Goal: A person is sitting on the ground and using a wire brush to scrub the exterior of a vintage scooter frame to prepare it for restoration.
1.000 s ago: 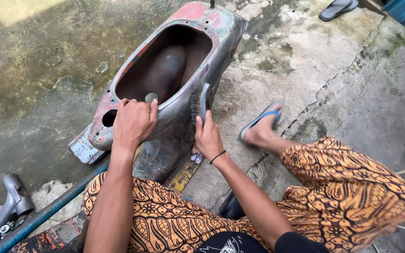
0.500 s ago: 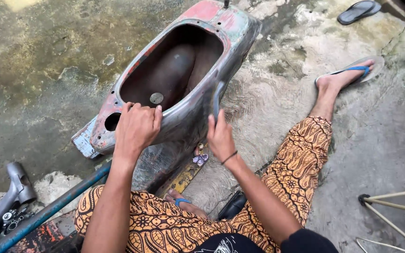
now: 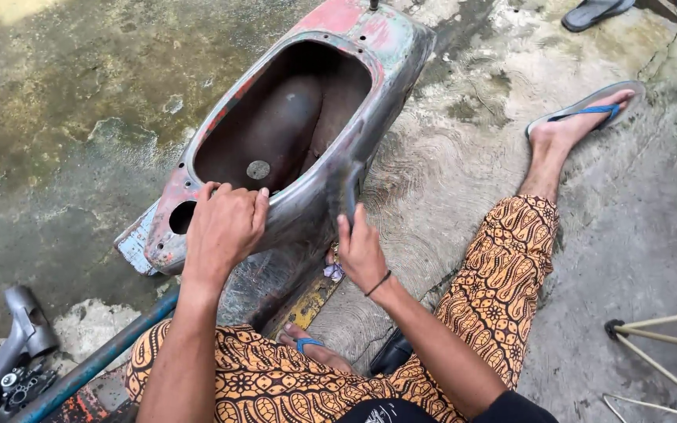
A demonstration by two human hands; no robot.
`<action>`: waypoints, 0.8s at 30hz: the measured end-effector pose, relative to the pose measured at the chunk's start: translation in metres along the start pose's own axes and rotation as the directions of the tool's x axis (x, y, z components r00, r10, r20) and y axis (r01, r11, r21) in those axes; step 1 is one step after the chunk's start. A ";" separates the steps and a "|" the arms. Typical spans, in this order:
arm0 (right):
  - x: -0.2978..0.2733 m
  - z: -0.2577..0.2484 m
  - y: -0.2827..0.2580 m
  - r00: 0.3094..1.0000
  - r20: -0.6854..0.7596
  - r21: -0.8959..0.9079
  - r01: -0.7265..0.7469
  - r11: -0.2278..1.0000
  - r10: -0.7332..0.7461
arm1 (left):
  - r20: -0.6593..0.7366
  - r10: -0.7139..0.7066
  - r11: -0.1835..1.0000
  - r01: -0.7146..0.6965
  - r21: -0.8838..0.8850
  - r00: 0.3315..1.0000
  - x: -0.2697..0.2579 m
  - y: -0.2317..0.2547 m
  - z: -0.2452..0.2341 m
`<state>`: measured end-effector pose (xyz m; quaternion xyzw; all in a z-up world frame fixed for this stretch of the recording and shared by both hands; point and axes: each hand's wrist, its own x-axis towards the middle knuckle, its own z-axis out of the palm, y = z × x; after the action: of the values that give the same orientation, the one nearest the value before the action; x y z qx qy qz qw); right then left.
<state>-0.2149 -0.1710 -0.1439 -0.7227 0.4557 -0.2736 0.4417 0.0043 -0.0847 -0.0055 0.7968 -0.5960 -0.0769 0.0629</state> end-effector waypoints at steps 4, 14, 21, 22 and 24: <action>0.013 -0.006 -0.002 0.997 0.052 -0.118 0.056 0.991 -0.050 | -0.007 -0.001 1.000 0.001 0.013 1.000 -0.002 -0.002 0.006; 0.007 -0.010 -0.035 0.995 0.049 -0.023 0.084 0.996 -0.083 | -0.075 0.006 1.000 -0.006 -0.003 0.997 -0.002 0.000 0.003; 0.040 -0.025 -0.037 0.991 -0.041 -0.222 0.115 0.968 -0.127 | -0.084 0.033 0.999 -0.033 0.006 0.996 -0.004 -0.002 0.007; 0.052 -0.032 -0.030 0.990 -0.093 -0.190 0.091 0.978 -0.110 | -0.084 0.025 1.000 -0.025 -0.002 0.996 -0.005 -0.002 0.007; 0.053 -0.033 -0.024 0.984 -0.154 -0.150 0.066 0.986 -0.090 | -0.085 0.027 1.000 -0.027 -0.004 0.996 -0.006 -0.001 0.007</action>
<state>-0.2080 -0.2268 -0.1082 -0.7457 0.4797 -0.3144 0.3390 0.0021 -0.0784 -0.0124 0.7911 -0.6032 -0.0438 0.0911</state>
